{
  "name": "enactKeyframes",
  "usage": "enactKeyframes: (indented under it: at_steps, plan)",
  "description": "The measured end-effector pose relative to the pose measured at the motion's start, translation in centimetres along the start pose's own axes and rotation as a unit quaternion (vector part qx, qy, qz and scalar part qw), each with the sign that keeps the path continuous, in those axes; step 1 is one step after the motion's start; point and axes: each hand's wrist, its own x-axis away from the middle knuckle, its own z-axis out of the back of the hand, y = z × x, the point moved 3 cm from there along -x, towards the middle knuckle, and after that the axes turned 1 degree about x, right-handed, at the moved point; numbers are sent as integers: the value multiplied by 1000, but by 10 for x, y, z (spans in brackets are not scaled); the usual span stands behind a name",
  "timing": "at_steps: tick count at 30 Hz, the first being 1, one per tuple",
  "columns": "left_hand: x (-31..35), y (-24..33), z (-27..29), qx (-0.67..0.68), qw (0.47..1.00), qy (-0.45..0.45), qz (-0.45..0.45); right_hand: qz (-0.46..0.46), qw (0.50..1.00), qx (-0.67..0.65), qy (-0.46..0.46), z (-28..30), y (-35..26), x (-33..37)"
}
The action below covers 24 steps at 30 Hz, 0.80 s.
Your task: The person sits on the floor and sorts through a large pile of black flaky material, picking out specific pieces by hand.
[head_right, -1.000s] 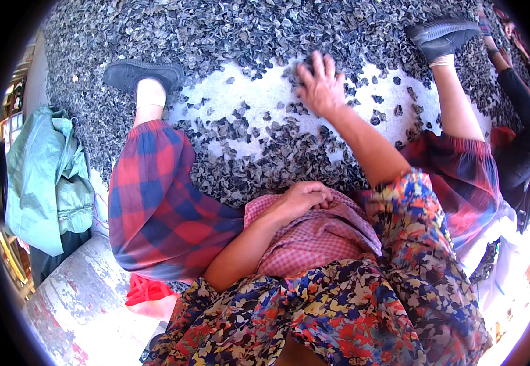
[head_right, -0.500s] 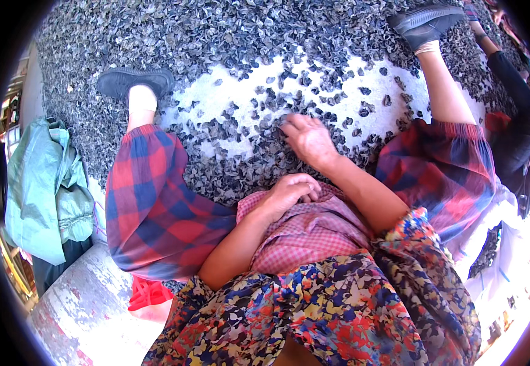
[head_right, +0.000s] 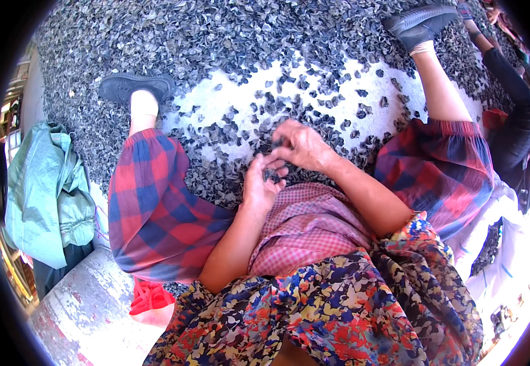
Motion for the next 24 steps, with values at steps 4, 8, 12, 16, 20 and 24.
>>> enactKeyframes:
  at_steps: [4,8,12,16,20,24]
  plan:
    - [3,7,-4,48,999,-20,-10,30,996,57,-68,1,2,-15]
    - [-3,-1,-2,23,993,-117,19,-50,940,327,89,4,29,-58]
    - [-1,-10,-4,-43,983,-147,98,-32,896,437,69,-21,30,-57]
    - [13,-17,-16,-206,939,-258,92,87,890,446,-39,-40,28,3]
    - [19,-30,-23,-271,913,-292,86,73,899,422,-94,-26,30,52]
    - [19,-26,-22,-216,944,-227,103,41,921,385,-52,-12,21,45]
